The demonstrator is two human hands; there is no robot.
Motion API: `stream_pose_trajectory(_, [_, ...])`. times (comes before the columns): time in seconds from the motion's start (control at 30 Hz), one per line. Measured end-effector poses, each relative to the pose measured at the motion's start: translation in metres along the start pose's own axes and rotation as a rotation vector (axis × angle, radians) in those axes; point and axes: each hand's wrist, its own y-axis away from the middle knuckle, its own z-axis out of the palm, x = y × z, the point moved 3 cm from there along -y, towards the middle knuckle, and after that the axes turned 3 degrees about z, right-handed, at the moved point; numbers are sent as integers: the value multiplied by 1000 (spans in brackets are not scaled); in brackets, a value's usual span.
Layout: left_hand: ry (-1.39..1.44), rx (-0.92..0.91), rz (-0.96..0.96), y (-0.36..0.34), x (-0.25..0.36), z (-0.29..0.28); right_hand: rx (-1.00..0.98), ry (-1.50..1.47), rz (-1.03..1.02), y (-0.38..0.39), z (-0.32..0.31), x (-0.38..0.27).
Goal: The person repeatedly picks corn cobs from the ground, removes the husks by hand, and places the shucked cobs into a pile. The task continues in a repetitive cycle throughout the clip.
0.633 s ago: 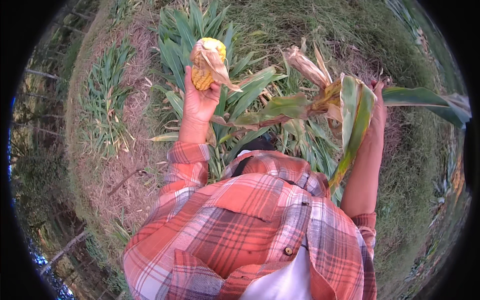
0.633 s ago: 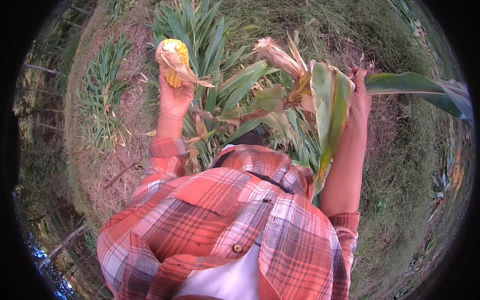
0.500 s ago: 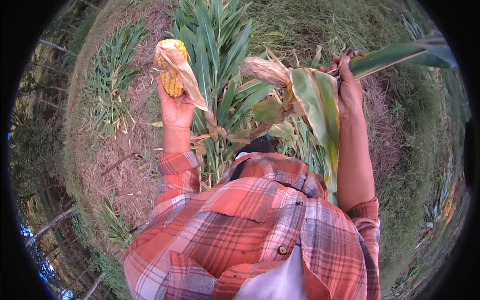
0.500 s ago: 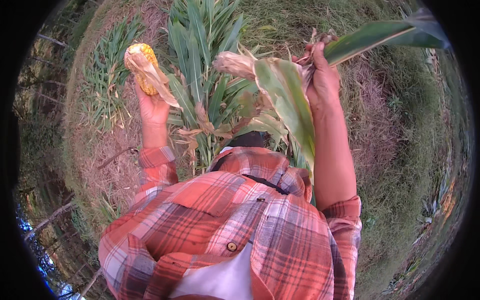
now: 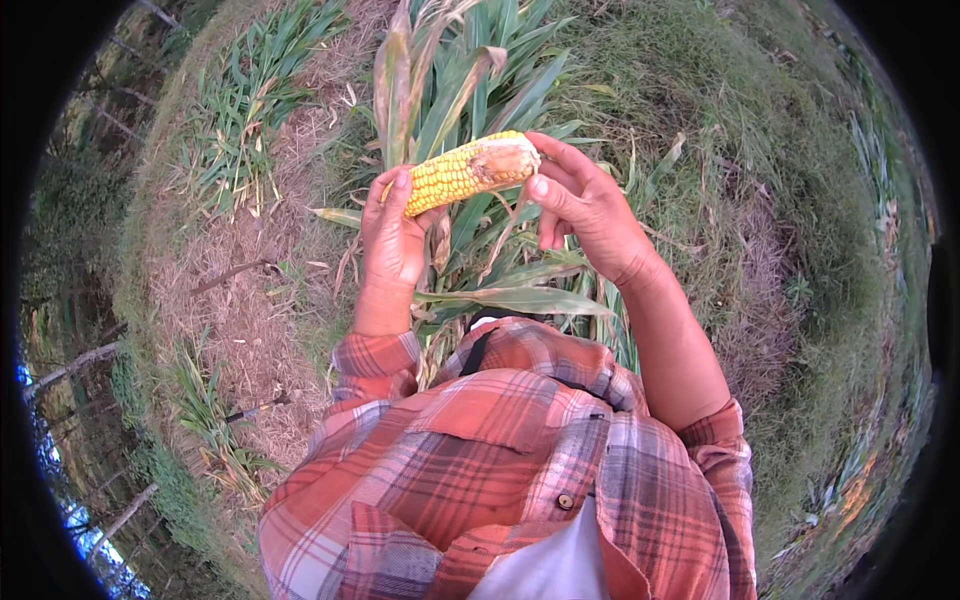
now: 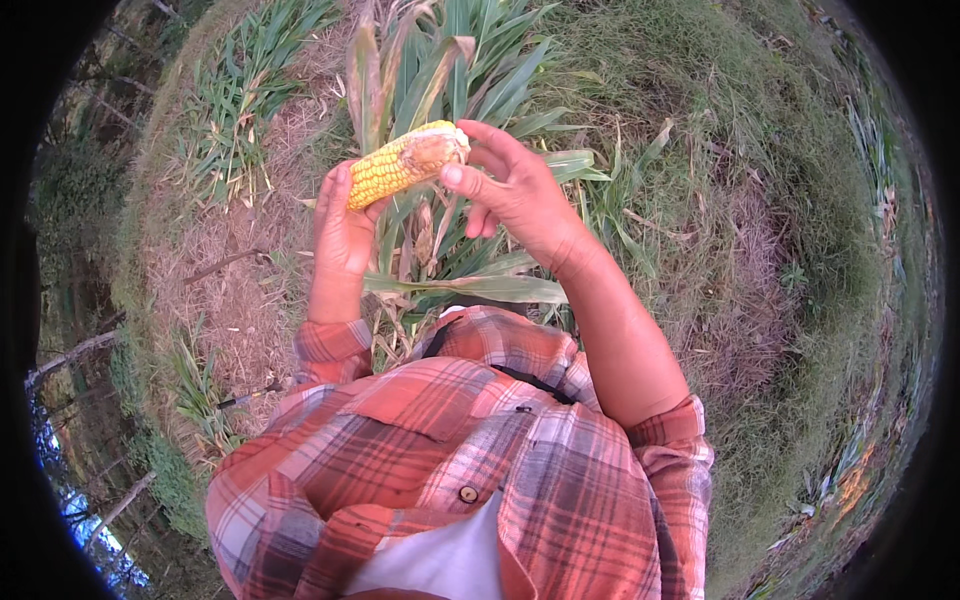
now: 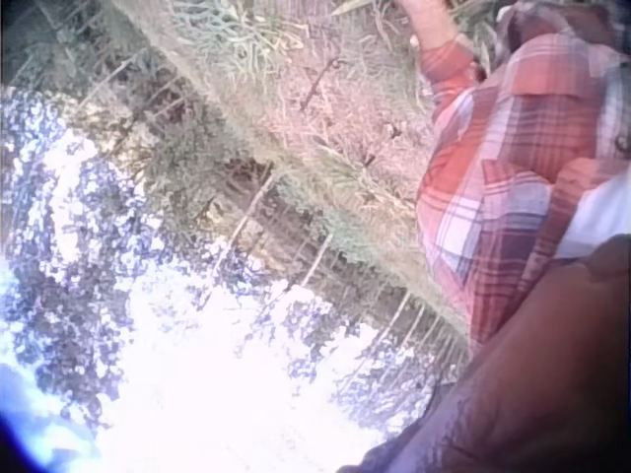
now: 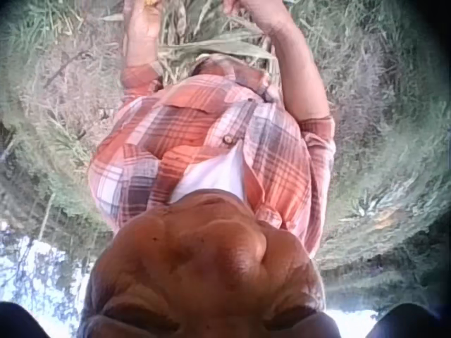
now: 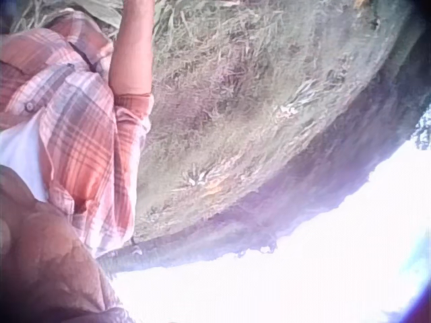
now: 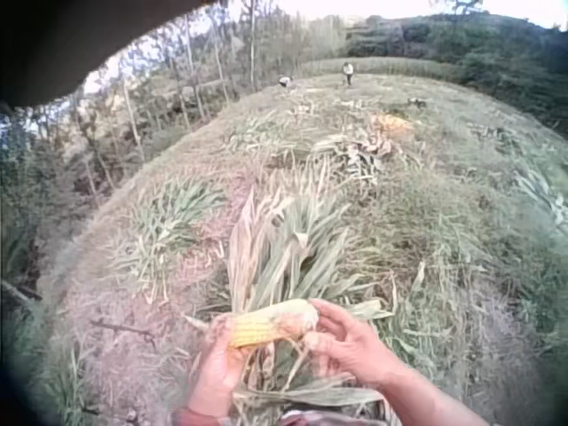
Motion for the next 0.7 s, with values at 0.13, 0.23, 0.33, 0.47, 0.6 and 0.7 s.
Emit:
stream_pose_trajectory(0.13, [-68,-187,-53,-11,-27,43,220,5,4,13,-28,14])
stream_pose_trajectory(0.23, [-188,-326,4,-16,-34,62,313,224,-144,31,-51,27])
stream_pose_trajectory(0.33, [-347,-487,169,-11,-32,91,390,884,-133,61,-71,31])
stream_pose_trajectory(0.47, [-490,-536,256,-6,-42,118,398,1105,-167,90,-82,40])
stream_pose_trajectory(0.6, [-257,-292,-88,-47,-64,104,245,324,-116,135,-80,50])
stream_pose_trajectory(0.7, [-291,-242,-123,-59,-56,99,299,533,131,154,-95,68])
